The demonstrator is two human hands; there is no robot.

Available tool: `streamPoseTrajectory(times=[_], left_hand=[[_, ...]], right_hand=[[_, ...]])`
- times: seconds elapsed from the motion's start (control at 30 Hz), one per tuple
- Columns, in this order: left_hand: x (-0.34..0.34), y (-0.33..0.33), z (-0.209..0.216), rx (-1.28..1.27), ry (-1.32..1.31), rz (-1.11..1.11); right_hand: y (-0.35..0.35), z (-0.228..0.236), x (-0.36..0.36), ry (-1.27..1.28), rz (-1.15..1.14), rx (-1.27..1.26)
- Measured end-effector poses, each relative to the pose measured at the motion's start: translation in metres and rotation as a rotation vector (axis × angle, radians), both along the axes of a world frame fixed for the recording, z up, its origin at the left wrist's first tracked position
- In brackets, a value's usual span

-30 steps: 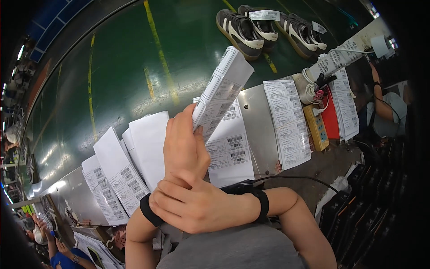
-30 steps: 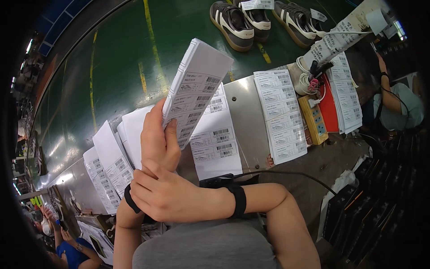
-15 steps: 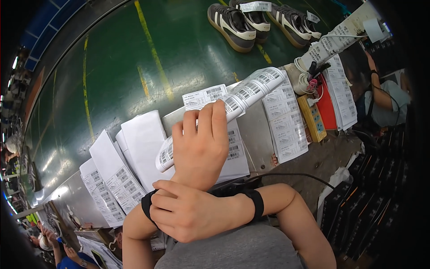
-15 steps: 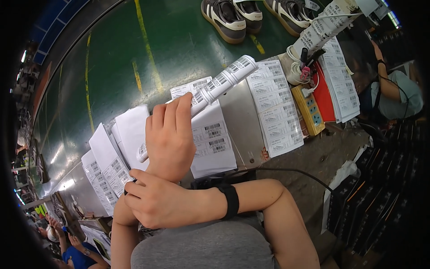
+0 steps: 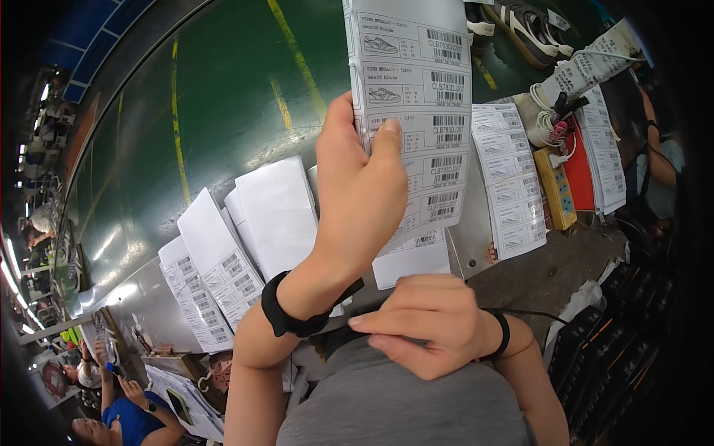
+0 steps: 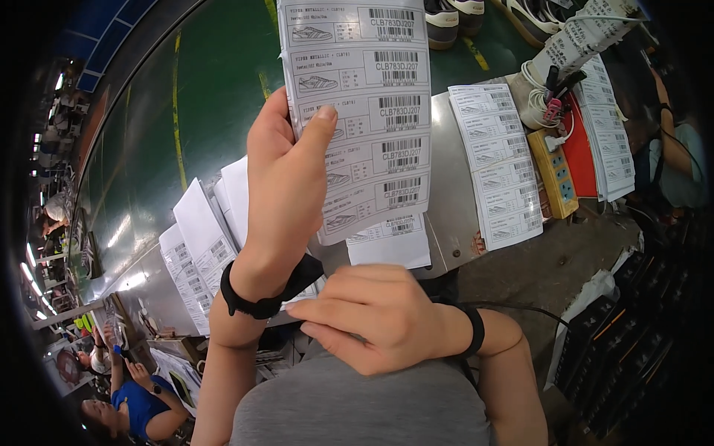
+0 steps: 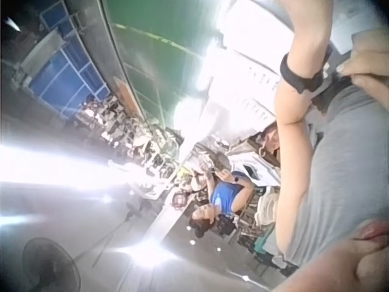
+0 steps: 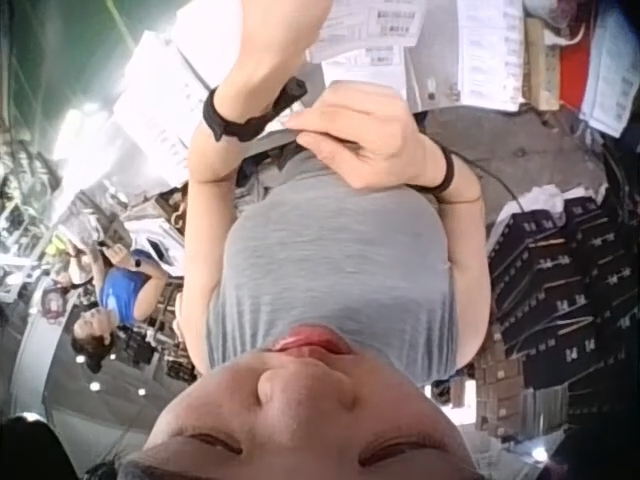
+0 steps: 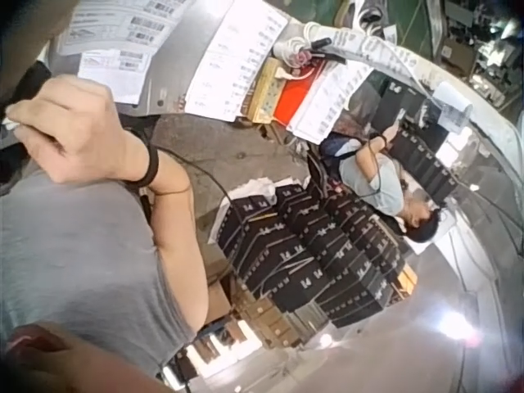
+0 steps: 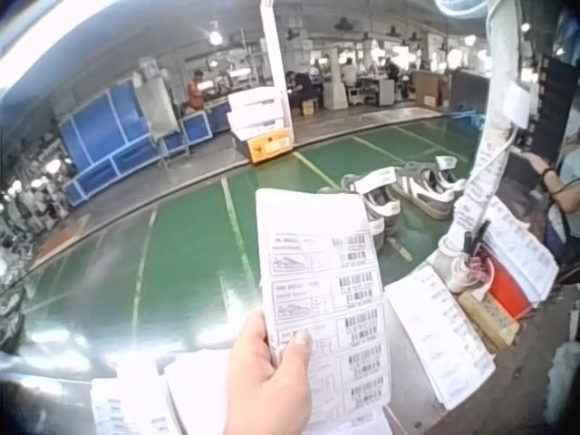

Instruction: Processing footwear by matching and applying barcodes and industrial labels to shoes and paperwork.

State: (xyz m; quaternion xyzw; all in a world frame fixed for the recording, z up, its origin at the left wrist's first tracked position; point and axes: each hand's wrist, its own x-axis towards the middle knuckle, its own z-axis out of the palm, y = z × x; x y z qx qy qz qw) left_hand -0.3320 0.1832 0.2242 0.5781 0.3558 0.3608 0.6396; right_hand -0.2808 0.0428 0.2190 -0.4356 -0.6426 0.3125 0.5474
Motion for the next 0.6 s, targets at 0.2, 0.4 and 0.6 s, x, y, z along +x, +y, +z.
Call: streamPoseTrajectory(times=[0.2,0.4,0.6], left_hand=[[0.007,0.007,0.001,-0.233,-0.107,0.047],[0.007,0.007,0.009,-0.474,-0.159,0.094],[-0.076,0.03,0.001,-0.608,-0.245,-0.108]], right_hand=[[-0.003,-0.009,-0.028,0.02,0.039,-0.141],[0.002,-0.006,-0.026,-0.143,-0.026,-0.041],[-0.004,0.001,0.032,0.077,-0.351,0.172]])
